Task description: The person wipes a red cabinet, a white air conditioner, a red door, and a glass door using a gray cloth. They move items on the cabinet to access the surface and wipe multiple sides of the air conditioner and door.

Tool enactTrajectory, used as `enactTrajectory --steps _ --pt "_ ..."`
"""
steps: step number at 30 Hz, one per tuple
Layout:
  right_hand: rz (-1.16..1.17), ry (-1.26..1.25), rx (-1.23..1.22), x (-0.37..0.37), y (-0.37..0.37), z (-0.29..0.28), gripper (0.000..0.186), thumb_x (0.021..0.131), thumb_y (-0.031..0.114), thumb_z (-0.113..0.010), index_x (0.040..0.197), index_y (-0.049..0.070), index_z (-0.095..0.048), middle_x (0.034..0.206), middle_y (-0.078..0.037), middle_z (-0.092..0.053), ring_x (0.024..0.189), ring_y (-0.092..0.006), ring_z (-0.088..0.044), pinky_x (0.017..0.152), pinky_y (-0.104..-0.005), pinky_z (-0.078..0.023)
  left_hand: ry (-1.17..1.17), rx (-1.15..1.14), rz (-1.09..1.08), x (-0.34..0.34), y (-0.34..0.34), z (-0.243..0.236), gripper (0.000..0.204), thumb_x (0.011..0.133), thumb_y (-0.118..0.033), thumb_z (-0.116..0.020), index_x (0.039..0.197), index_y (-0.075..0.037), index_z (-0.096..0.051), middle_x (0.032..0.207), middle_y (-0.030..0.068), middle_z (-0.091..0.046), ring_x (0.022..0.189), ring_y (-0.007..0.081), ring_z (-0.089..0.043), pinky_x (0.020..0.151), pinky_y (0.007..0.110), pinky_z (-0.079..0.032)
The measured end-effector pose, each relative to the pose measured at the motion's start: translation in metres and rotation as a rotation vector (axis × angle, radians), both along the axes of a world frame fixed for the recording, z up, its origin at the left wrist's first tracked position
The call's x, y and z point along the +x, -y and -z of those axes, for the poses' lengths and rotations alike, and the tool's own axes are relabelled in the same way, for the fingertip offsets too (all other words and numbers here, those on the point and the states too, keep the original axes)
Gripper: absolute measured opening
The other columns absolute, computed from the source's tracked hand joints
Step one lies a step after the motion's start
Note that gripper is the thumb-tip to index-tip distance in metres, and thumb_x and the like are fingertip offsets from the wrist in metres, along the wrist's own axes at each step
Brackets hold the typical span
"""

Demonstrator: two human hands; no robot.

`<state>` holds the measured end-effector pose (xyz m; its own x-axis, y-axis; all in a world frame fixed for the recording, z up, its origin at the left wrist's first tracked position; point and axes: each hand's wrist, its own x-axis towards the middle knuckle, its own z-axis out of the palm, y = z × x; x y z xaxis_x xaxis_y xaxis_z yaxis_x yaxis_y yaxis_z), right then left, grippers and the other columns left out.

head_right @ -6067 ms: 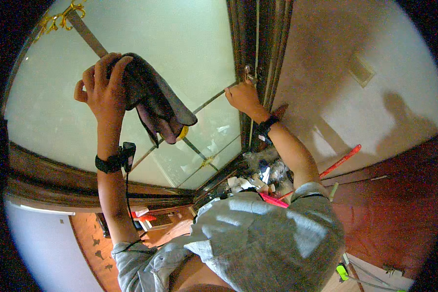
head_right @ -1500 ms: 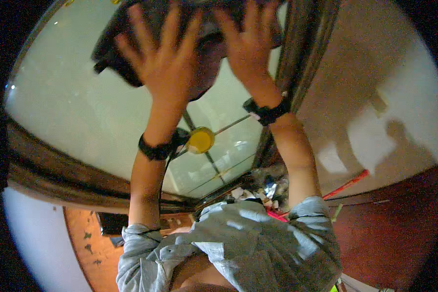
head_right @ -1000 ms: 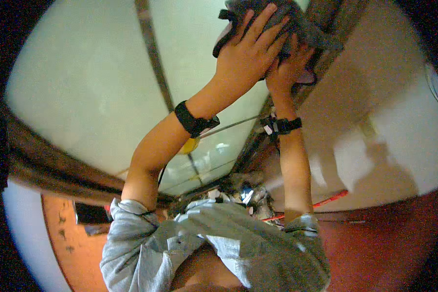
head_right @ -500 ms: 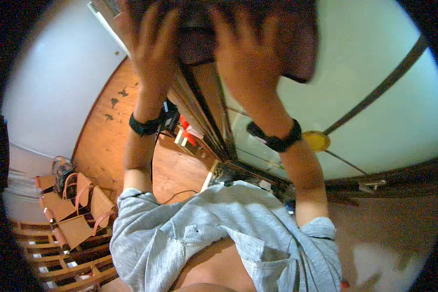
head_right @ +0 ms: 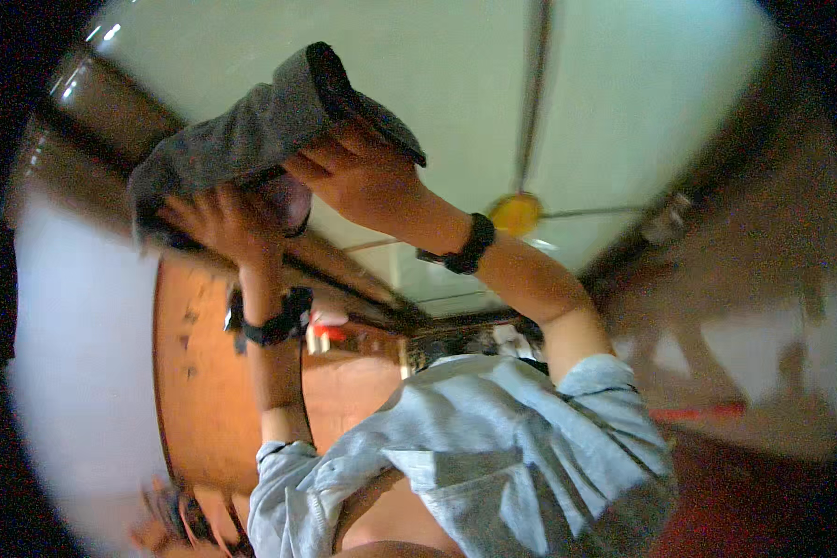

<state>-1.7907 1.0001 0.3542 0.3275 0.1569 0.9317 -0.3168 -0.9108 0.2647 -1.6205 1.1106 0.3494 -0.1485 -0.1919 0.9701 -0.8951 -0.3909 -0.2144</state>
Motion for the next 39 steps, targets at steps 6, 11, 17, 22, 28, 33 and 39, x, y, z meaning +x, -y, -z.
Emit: enactTrajectory --steps 6,11,17,22,28,33,39 --pt "0.283 0.297 -0.098 -0.146 0.103 -0.007 0.036 0.077 0.014 -0.068 0.113 0.017 -0.068 0.103 -0.009 -0.062 0.094 -0.033 -0.057 0.086 -0.0492 -0.047 0.071 -0.05 0.344 -0.135 0.119 -0.029 0.029 0.089 -0.039 -0.054 0.11 -0.022 -0.066 0.116 0.0071 -0.059 0.134 0.0542 -0.029 0.106 0.069 -0.018" --pt "0.823 0.315 -0.182 -0.313 0.139 -0.003 0.042 0.076 0.004 -0.063 0.117 0.009 -0.063 0.122 -0.027 -0.053 0.112 -0.0489 -0.049 0.101 -0.06 -0.037 0.049 0.074 0.781 -0.284 0.217 -0.045 0.038 0.073 -0.026 -0.066 0.111 -0.022 -0.065 0.123 0.0033 -0.058 0.136 0.0431 -0.034 0.105 0.067 -0.026" --pt "0.578 0.46 0.342 -0.396 0.192 0.001 0.053 0.084 0.017 -0.057 0.135 0.005 -0.047 0.137 -0.034 -0.037 0.136 -0.0539 -0.017 0.111 -0.0634 -0.018 0.068 0.407 0.917 -0.365 0.255 -0.048 0.057 0.078 -0.01 -0.06 0.134 -0.006 -0.051 0.152 0.0087 -0.035 0.132 0.0211 -0.046 0.089 0.026 -0.051" --pt "0.71 0.488 0.381 -0.327 0.2 0.04 0.057 0.092 0.028 -0.052 0.138 -0.001 -0.038 0.141 -0.038 -0.029 0.135 -0.0585 -0.012 0.11 -0.0658 -0.011 0.1 0.242 0.826 -0.325 0.203 -0.054 0.041 0.081 -0.015 -0.061 0.121 -0.012 -0.064 0.141 -0.0007 -0.052 0.128 0.0187 -0.05 0.09 0.025 -0.051" --pt "0.588 0.492 0.378 -0.194 0.148 0.065 0.052 0.092 0.036 -0.051 0.122 -0.006 -0.048 0.127 -0.036 -0.042 0.122 -0.0588 -0.03 0.105 -0.0694 -0.015 0.087 0.22 0.437 -0.215 0.133 -0.029 0.041 0.082 -0.021 -0.055 0.121 -0.03 -0.063 0.14 -0.0092 -0.05 0.133 0.0226 -0.044 0.104 0.045 -0.04" --pt "0.31 0.418 0.335 -0.127 0.081 0.036 0.036 0.088 0.033 -0.057 0.108 0.003 -0.057 0.116 -0.026 -0.051 0.11 -0.0535 -0.04 0.099 -0.069 -0.023 0.196 0.123 0.194 -0.12 0.05 -0.049 0.026 0.083 -0.009 -0.065 0.107 -0.006 -0.07 0.121 0.0099 -0.064 0.123 0.034 -0.054 0.097 0.046 -0.048" --pt "-0.1 0.114 0.261 0.017 -0.04 -0.002 0.035 0.077 0.029 -0.064 0.107 0.012 -0.063 0.123 -0.018 -0.053 0.123 -0.0523 -0.036 0.106 -0.0692 -0.019 0.238 -0.054 -0.053 0.016 -0.087 -0.058 0.029 0.081 -0.011 -0.063 0.11 -0.013 -0.069 0.124 0.0024 -0.064 0.129 0.0332 -0.049 0.106 0.048 -0.035"
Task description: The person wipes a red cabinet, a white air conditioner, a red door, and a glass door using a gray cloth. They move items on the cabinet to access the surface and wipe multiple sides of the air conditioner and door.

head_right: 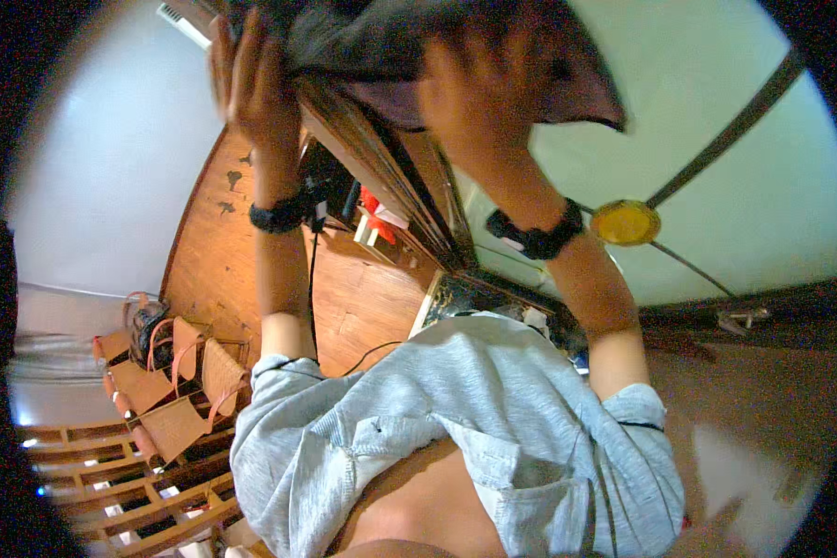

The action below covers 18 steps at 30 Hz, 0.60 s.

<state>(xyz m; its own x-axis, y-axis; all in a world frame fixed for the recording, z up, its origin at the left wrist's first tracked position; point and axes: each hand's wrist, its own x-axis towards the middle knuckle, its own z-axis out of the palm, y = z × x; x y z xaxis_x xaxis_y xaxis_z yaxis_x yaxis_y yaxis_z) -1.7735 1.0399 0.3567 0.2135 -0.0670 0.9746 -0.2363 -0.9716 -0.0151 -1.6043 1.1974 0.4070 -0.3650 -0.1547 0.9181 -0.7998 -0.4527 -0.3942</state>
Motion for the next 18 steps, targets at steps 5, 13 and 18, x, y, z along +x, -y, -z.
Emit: enactTrajectory --steps 5,13,18 --pt "-0.161 -0.148 -0.117 0.106 -0.049 0.013 0.045 0.077 0.031 -0.065 0.119 0.016 -0.061 0.138 -0.014 -0.045 0.134 -0.046 -0.029 0.111 -0.0626 -0.019 -0.314 0.08 -0.565 0.045 -0.057 0.023 0.026 0.079 -0.007 -0.061 0.104 -0.013 -0.067 0.137 0.0033 -0.054 0.14 0.0336 -0.033 0.108 0.053 -0.028" --pt "-0.306 0.001 -0.113 0.097 -0.003 0.037 0.044 0.08 0.016 -0.06 0.124 0.016 -0.06 0.144 -0.018 -0.04 0.137 -0.038 -0.031 0.114 -0.0522 -0.027 -1.138 0.153 0.474 0.006 -0.003 0.096 0.093 0.084 -0.037 -0.054 0.146 0.011 -0.003 0.152 0.0322 -0.008 0.144 0.04 -0.004 0.116 0.047 -0.001" --pt "-0.232 -0.059 -0.105 0.039 0.026 0.048 0.034 0.076 0.011 -0.063 0.11 0.008 -0.064 0.126 -0.016 -0.053 0.134 -0.0442 -0.035 0.112 -0.0529 -0.031 -0.585 -0.107 -0.146 -0.024 0.077 0.126 0.096 0.094 -0.058 -0.037 0.144 0.015 0.002 0.15 0.0391 0.007 0.139 0.0539 0.009 0.111 0.062 0.005"
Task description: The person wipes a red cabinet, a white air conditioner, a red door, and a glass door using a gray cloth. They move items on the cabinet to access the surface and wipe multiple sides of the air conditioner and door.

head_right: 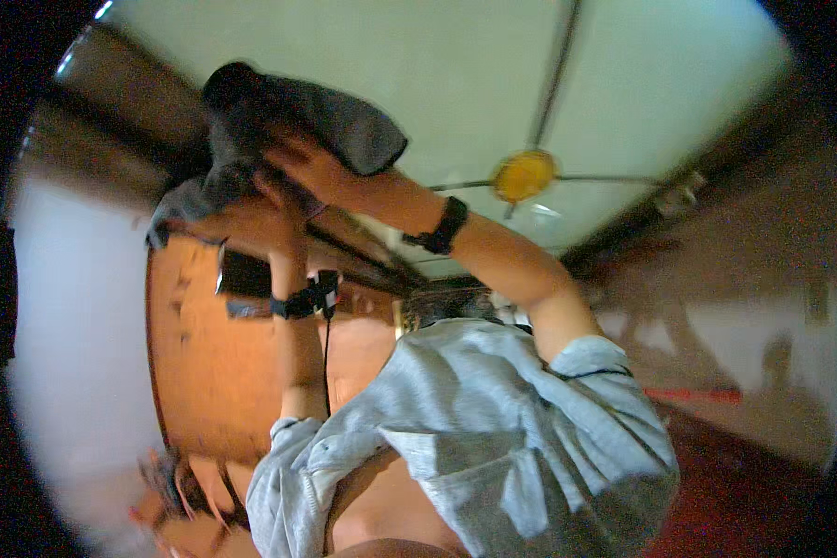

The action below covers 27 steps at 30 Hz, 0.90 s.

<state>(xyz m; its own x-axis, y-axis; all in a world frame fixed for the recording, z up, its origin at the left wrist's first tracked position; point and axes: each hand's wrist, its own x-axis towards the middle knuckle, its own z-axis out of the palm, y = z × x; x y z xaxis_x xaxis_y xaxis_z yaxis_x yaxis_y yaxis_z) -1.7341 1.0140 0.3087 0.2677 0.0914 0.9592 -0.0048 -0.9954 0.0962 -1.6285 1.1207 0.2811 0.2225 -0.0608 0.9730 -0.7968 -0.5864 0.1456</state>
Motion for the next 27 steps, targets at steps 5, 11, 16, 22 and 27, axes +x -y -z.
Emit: enactTrajectory --steps 5,11,16,22,27 --pt "0.316 -0.007 -0.11 -0.107 0.044 -0.006 0.027 0.076 0.014 -0.063 0.102 0.006 -0.067 0.123 -0.015 -0.058 0.131 -0.0411 -0.041 0.11 -0.0516 -0.035 -0.029 0.022 0.282 -0.077 0.074 0.007 0.096 0.091 -0.062 -0.036 0.145 0.013 -0.009 0.149 0.04 0.004 0.139 0.0556 0.002 0.109 0.067 0.0" --pt "0.633 0.176 -0.1 -0.244 0.137 0.017 0.025 0.071 0.007 -0.066 0.096 0.004 -0.069 0.108 -0.017 -0.065 0.108 -0.0362 -0.061 0.094 -0.0414 -0.05 0.154 0.022 0.609 -0.195 0.173 -0.02 0.066 0.087 -0.042 -0.055 0.138 -0.002 -0.043 0.151 0.0281 -0.024 0.136 0.0499 -0.026 0.108 0.064 -0.016" --pt "1.059 0.318 0.013 -0.377 0.151 0.027 0.023 0.077 0.003 -0.061 0.1 -0.002 -0.065 0.106 -0.023 -0.063 0.101 -0.0437 -0.057 0.089 -0.0485 -0.046 0.187 0.198 0.967 -0.325 0.234 -0.045 0.05 0.084 -0.024 -0.058 0.131 -0.009 -0.051 0.148 0.0125 -0.04 0.131 0.0392 -0.038 0.108 0.054 -0.028" --pt "0.913 0.588 0.531 -0.42 0.212 0.043 0.057 0.09 0.022 -0.054 0.135 -0.009 -0.039 0.146 -0.032 -0.031 0.139 -0.0465 -0.02 0.116 -0.0537 -0.013 0.558 0.228 0.935 -0.368 0.274 -0.047 0.044 0.08 -0.022 -0.056 0.124 -0.015 -0.058 0.12 0.0021 -0.056 0.113 0.0206 -0.049 0.099 0.037 -0.037" --pt "1.689 0.015 0.473 -0.374 0.262 0.111 0.064 0.094 0.036 -0.048 0.133 -0.013 -0.035 0.141 -0.028 -0.035 0.134 -0.0364 -0.03 0.115 -0.0516 -0.013 0.586 0.222 0.906 -0.333 0.251 -0.031 0.036 0.077 -0.028 -0.057 0.112 -0.027 -0.063 0.094 -0.0059 -0.054 0.096 0.0147 -0.05 0.085 0.034 -0.038"
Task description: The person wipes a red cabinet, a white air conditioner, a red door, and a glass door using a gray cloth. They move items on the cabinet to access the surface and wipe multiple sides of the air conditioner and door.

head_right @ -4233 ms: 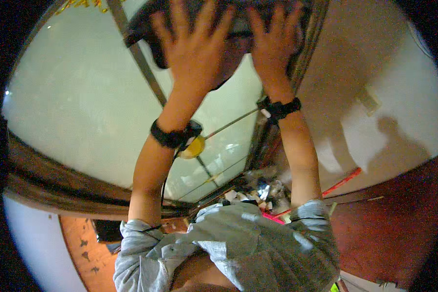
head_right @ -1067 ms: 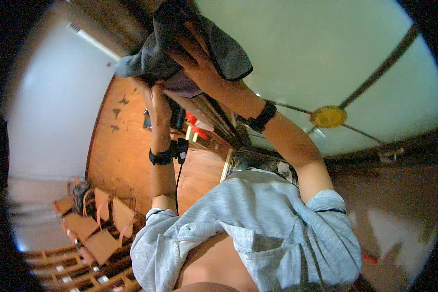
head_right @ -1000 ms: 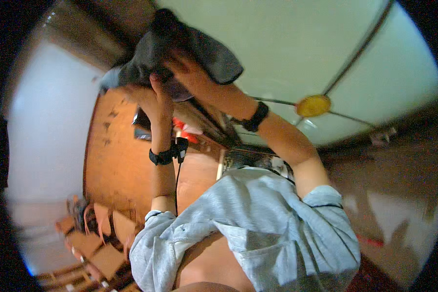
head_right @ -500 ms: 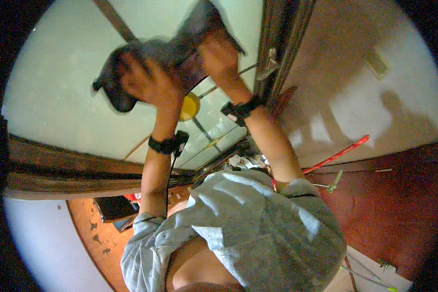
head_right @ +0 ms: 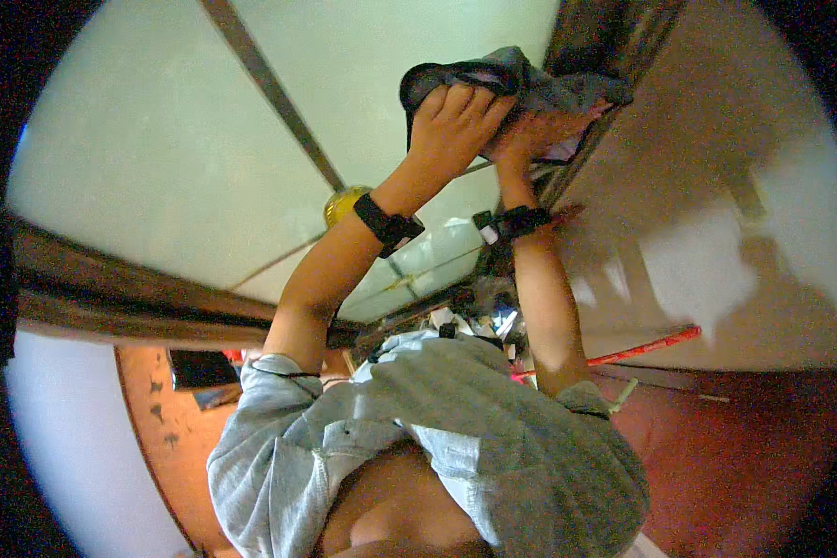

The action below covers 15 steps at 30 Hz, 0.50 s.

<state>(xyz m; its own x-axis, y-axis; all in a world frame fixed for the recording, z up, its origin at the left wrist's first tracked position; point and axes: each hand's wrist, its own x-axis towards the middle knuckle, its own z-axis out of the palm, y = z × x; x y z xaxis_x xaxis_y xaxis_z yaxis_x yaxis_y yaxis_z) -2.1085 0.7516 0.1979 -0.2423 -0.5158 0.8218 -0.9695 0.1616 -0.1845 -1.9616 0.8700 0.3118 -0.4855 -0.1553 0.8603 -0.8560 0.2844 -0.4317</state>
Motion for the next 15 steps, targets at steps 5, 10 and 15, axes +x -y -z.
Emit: enactTrajectory --steps 5,10,15 --pt "-0.546 0.226 0.07 0.142 -0.082 -0.01 0.06 0.092 0.031 -0.053 0.131 -0.012 -0.036 0.131 -0.029 -0.044 0.128 -0.042 -0.035 0.11 -0.0542 -0.022 -0.028 -0.175 -0.245 0.105 -0.063 0.018 0.05 0.073 -0.028 -0.06 0.123 -0.033 -0.064 0.092 -0.0067 -0.051 0.093 0.015 -0.048 0.082 0.035 -0.035" --pt "-1.425 0.767 -0.165 0.236 -0.196 -0.087 0.062 0.089 0.033 -0.06 0.132 -0.007 -0.04 0.14 -0.034 -0.035 0.132 -0.0527 -0.027 0.108 -0.0587 -0.026 -0.269 -0.219 -0.463 0.198 -0.155 -0.009 0.045 0.075 -0.03 -0.06 0.12 -0.026 -0.065 0.1 -0.0057 -0.051 0.094 0.0154 -0.047 0.078 0.034 -0.034" --pt "-1.538 0.214 -0.322 0.347 -0.285 -0.132 0.055 0.079 0.031 -0.066 0.13 0.016 -0.053 0.146 -0.021 -0.034 0.139 -0.0519 -0.012 0.103 -0.0728 -0.011 -0.408 -0.398 -0.776 0.313 -0.277 -0.039 0.053 0.09 -0.032 -0.053 0.136 -0.006 -0.05 0.119 0.0147 -0.052 0.108 0.0314 -0.044 0.09 0.044 -0.034"
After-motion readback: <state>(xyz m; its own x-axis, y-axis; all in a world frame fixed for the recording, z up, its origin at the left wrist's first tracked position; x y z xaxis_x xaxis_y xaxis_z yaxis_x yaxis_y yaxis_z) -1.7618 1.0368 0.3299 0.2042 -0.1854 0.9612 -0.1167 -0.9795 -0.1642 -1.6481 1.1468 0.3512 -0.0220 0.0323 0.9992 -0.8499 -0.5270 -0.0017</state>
